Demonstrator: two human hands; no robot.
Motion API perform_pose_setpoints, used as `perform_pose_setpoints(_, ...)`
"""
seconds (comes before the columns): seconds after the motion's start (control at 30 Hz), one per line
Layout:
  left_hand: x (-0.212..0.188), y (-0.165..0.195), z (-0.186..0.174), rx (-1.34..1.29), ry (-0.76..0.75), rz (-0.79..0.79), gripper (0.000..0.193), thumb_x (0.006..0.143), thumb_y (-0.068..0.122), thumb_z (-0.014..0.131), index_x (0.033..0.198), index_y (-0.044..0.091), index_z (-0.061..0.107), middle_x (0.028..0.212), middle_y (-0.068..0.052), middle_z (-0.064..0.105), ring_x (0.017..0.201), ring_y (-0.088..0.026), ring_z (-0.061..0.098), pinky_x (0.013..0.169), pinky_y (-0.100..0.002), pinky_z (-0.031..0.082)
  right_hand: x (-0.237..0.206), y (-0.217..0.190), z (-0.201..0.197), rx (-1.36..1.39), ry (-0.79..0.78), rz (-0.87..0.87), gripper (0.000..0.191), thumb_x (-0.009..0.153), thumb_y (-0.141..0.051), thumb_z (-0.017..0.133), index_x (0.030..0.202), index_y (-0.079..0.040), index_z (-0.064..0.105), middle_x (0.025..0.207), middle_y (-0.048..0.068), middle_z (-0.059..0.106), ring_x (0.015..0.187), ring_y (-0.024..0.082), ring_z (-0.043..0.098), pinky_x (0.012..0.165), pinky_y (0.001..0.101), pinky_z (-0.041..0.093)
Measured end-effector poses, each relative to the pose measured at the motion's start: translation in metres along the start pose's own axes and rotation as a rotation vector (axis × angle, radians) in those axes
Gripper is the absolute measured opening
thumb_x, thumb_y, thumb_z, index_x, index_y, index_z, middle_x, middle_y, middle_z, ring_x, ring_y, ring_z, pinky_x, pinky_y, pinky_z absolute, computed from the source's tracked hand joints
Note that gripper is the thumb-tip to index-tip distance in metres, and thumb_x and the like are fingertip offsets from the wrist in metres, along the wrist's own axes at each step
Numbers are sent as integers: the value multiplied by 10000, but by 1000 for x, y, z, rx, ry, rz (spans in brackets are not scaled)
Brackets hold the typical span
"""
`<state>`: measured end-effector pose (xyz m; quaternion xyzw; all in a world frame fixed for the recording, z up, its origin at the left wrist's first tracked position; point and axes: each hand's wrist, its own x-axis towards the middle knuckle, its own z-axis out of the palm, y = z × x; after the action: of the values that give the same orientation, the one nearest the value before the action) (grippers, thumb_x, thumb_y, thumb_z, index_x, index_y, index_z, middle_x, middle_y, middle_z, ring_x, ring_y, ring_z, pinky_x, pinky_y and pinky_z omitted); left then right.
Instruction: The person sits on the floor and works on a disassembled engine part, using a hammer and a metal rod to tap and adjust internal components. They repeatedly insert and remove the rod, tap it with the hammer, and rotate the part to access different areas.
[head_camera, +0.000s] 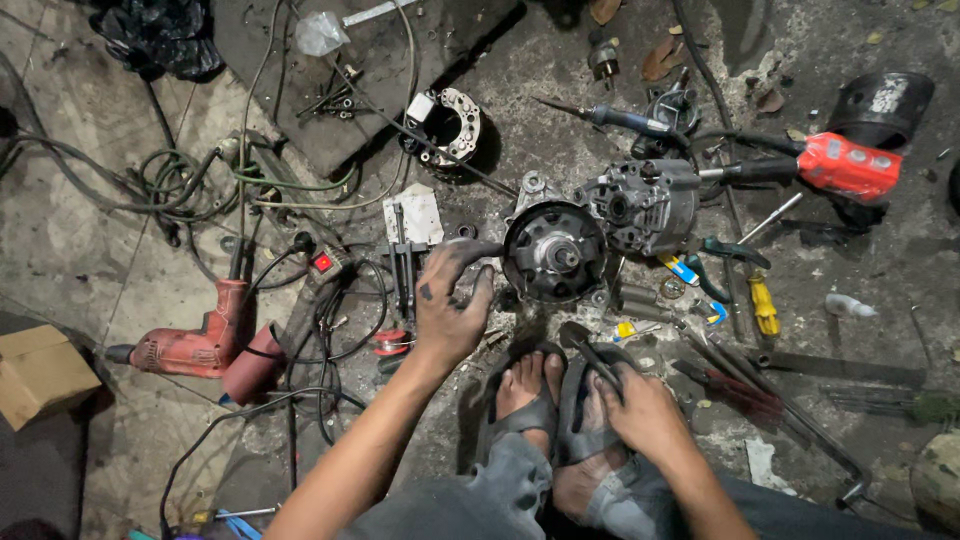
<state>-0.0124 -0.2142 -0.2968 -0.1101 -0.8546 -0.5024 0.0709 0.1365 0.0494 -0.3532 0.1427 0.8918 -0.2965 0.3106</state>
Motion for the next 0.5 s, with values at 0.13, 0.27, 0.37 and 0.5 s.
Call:
perform_pose_setpoints(0.13,-5,1,2,15,-16,-82,263,912,114,752,1171,99,709,1172,-115,705,1149,-306,656,1016,-402,517,0,2,2,2,6,0,341,905,-303,658,1120,-38,658,850,301,705,889,497,682,787,573,542)
perform_pose_setpoints(0.27,-5,9,7,84,-80,43,518,815,214,844,1289,131,653,1341,-111,628,1329,-328,544,1152,-487,383,2,4,6,-15,23,-12,324,885,-272,662,1115,-43,664,874,299,703,888,498,680,783,573,543)
perform_pose_setpoints(0.37,-2,14,15,90,-128,43,720,768,315,886,1390,142,568,1448,-124,532,1391,-346,461,1180,-532,311,2,5,7,-20,15,-8,329,879,-262,664,1126,-45,655,873,295,702,882,497,680,775,572,543)
perform_pose_setpoints(0.5,6,14,30,139,-167,87,810,728,338,887,1428,138,531,1490,-145,480,1447,-378,397,1220,-584,238,2,5,6,22,-1,-12,312,895,-268,657,1114,-45,652,848,293,701,860,490,687,763,566,541)
